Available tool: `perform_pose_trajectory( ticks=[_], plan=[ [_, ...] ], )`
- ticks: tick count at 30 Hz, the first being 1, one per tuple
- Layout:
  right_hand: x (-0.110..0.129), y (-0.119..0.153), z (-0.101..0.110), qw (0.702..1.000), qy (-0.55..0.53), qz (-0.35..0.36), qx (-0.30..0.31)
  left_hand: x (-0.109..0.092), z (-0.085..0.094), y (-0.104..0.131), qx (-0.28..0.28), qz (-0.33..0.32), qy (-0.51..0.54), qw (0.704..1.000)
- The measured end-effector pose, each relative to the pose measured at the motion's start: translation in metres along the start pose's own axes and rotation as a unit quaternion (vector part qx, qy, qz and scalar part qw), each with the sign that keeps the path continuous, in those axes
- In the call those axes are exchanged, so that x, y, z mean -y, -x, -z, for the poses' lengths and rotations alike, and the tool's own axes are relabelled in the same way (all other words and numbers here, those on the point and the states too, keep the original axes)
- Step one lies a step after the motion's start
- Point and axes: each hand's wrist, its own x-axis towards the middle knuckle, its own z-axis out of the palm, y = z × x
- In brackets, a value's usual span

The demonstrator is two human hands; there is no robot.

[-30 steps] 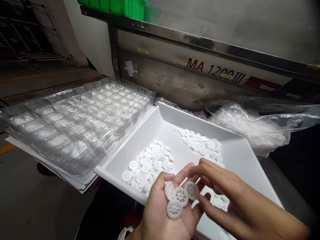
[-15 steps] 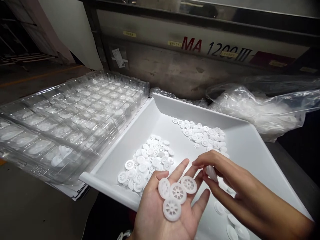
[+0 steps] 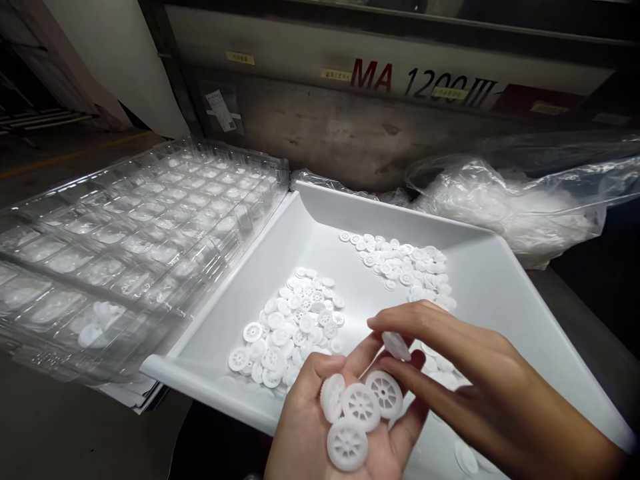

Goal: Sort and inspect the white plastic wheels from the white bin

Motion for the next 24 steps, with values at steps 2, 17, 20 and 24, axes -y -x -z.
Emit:
perform_pose_trajectory(
  ticks=[2,17,20,24],
  plan=[
    [0.0,-0.001,-0.002,1.0,-0.008,-0.009,0.008,0.001,0.0,0.0,-0.004,0.001,0.01,1.0],
    [0.005,0.006,0.011,0.993,-0.003,-0.043,0.11,-0.009,0.015,-0.005,0.009,0.003,0.018,1.0],
    [0.005,0.003,0.006,0.994,-0.009,-0.039,0.101,-0.012,0.021,-0.007,0.027,0.01,0.024,0.999],
    [0.005,0.0,0.002,0.995,-0.014,-0.04,0.089,-0.013,0.023,-0.007,0.045,0.031,0.022,0.998]
  ],
)
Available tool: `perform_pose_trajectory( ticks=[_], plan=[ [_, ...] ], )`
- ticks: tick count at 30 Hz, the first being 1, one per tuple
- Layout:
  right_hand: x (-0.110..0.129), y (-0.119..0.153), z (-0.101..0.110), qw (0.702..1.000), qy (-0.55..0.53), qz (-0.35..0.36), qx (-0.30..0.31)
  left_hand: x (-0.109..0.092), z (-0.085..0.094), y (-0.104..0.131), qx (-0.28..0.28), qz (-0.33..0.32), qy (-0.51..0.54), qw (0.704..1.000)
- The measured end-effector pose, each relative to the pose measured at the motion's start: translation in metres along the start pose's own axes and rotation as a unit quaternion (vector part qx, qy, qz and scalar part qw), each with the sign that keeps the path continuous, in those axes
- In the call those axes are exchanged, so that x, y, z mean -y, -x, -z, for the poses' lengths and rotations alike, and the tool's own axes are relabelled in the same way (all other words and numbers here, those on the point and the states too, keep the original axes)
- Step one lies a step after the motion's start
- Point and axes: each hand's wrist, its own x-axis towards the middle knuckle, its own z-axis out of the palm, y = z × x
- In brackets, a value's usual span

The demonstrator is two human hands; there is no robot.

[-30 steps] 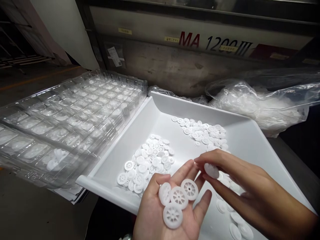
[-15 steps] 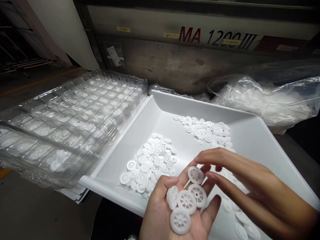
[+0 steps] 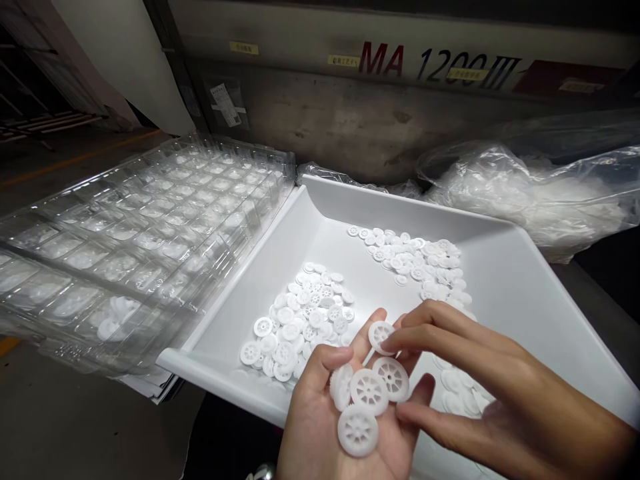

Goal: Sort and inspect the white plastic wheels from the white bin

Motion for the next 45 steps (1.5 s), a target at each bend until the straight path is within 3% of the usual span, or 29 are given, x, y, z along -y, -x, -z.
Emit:
perform_pose_trajectory(
  ticks=[6,9,12,16,30,35,38,41,43,45],
  plan=[
    [-0.003,0.001,-0.007,1.0,-0.009,-0.008,-0.019,0.003,-0.005,0.001,0.013,-0.015,-0.014,1.0],
    [-0.009,0.001,-0.005,0.997,0.035,0.031,-0.064,0.003,-0.006,0.002,0.005,-0.021,-0.028,0.999],
    [-0.014,0.002,0.001,0.993,0.072,0.02,-0.089,0.003,-0.005,0.002,0.03,-0.033,-0.053,0.998],
    [-0.017,0.004,0.007,0.994,0.071,-0.008,-0.079,0.002,-0.001,-0.001,0.078,-0.036,-0.076,0.993],
    [-0.013,0.004,0.012,0.995,0.075,-0.004,-0.069,0.001,0.001,0.001,0.106,-0.021,-0.088,0.99],
    [-0.016,0.003,0.01,0.998,0.047,-0.019,-0.036,0.0,0.001,0.003,0.105,-0.027,-0.083,0.991],
    [-0.031,0.002,0.017,0.993,0.043,-0.038,-0.101,-0.001,0.001,0.003,0.085,-0.028,-0.085,0.992],
    [-0.058,-0.004,0.023,0.98,0.028,-0.128,-0.151,-0.002,0.001,0.002,0.061,-0.028,-0.08,0.995],
    [-0.072,-0.013,0.017,0.976,-0.001,-0.172,-0.13,-0.002,0.002,0.001,0.05,-0.039,-0.066,0.996],
    [-0.076,-0.026,0.003,0.98,-0.064,-0.172,-0.076,-0.001,0.003,0.001,0.054,-0.048,-0.049,0.996]
  ],
)
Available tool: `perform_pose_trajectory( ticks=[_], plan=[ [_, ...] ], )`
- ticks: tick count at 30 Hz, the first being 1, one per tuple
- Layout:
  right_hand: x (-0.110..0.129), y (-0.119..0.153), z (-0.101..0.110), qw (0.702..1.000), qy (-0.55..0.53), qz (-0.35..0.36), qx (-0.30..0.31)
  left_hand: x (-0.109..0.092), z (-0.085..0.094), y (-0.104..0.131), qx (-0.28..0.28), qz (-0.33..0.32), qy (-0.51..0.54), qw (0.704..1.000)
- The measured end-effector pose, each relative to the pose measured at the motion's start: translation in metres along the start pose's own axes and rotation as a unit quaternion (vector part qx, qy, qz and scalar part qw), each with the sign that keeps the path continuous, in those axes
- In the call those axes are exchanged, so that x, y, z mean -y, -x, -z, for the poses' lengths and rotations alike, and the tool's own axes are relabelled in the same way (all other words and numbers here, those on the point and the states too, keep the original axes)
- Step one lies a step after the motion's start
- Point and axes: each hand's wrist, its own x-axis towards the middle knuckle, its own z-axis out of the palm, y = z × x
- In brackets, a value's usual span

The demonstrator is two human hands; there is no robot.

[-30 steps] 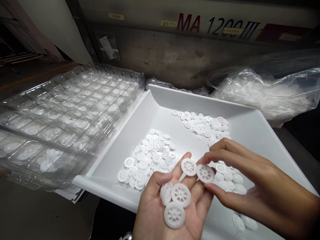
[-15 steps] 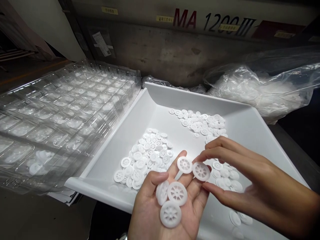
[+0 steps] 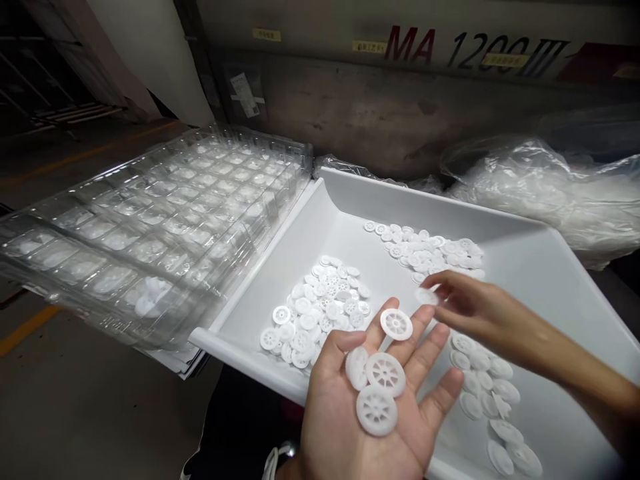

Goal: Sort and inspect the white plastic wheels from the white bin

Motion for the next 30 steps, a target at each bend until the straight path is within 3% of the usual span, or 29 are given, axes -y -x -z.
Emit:
perform_pose_trajectory(
  ticks=[4,6,9,13,15,18,20,22,25,30],
  plan=[
    [0.02,-0.015,-0.039,0.978,-0.131,0.026,0.158,0.002,0.002,0.003,0.043,-0.016,0.034,0.998],
    [0.026,-0.017,-0.046,0.969,-0.158,0.038,0.185,0.003,0.003,0.004,0.07,-0.021,0.046,0.996],
    [0.021,-0.014,-0.035,0.98,-0.152,0.033,0.123,0.002,0.004,0.005,0.082,-0.023,0.056,0.995],
    [0.017,0.007,-0.006,0.988,-0.114,0.051,-0.092,0.002,0.003,0.004,0.064,-0.021,0.055,0.996],
    [0.029,0.022,0.0,0.982,-0.081,0.101,-0.135,0.003,0.002,0.003,0.042,-0.026,0.059,0.997],
    [0.055,0.041,-0.006,0.969,0.049,0.239,-0.04,0.004,-0.002,0.001,-0.007,-0.026,0.066,0.997],
    [0.068,0.048,-0.015,0.952,0.12,0.28,0.034,0.004,-0.004,0.0,-0.026,-0.023,0.067,0.997],
    [0.073,0.05,-0.024,0.95,0.131,0.274,0.073,0.004,-0.007,0.0,-0.03,-0.012,0.071,0.997],
    [0.072,0.049,-0.027,0.954,0.117,0.269,0.064,0.003,-0.008,0.001,-0.019,0.006,0.069,0.997],
    [0.063,0.049,-0.01,0.933,0.186,0.305,-0.037,0.001,-0.003,0.002,0.044,0.005,0.052,0.998]
  ],
)
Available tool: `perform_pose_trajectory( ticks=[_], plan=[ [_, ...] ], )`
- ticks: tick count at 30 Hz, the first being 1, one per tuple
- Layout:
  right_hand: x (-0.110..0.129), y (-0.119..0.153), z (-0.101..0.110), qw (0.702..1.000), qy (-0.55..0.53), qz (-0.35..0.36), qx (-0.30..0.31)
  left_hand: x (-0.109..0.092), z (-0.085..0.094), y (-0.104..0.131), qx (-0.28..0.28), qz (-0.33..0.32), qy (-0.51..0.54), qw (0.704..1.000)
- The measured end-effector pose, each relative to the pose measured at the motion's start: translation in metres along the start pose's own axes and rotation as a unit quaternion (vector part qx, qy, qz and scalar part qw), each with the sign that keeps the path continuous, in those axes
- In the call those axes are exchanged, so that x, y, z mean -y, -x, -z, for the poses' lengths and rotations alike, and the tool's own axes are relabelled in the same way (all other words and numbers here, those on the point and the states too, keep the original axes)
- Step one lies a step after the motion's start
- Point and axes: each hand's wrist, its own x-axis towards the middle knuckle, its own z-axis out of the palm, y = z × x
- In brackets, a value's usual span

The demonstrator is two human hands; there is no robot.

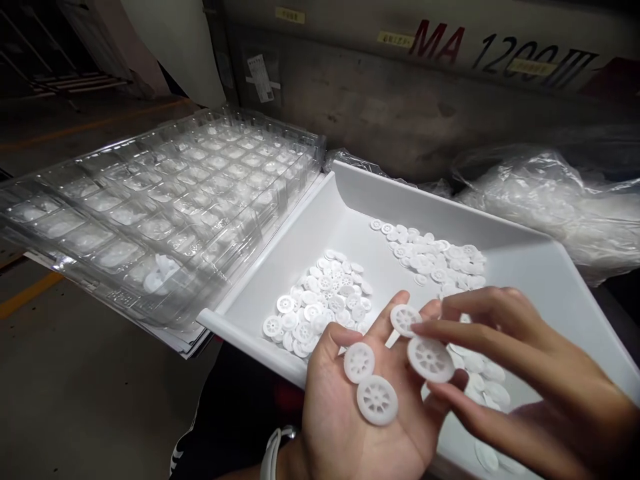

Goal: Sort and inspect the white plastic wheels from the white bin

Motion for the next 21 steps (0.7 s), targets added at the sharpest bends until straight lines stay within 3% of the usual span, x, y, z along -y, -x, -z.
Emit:
perform_pose_trajectory(
  ticks=[4,12,21],
  plan=[
    [-0.011,0.005,0.007,0.996,0.068,-0.033,-0.047,0.0,0.003,0.0,0.027,-0.011,0.007,1.0],
    [-0.019,0.006,-0.002,0.996,0.072,-0.047,-0.013,0.001,0.005,-0.003,0.017,-0.014,0.023,0.999],
    [-0.018,0.002,-0.004,0.997,0.062,-0.031,-0.03,0.001,0.005,-0.003,0.009,-0.023,0.017,1.0]
  ],
)
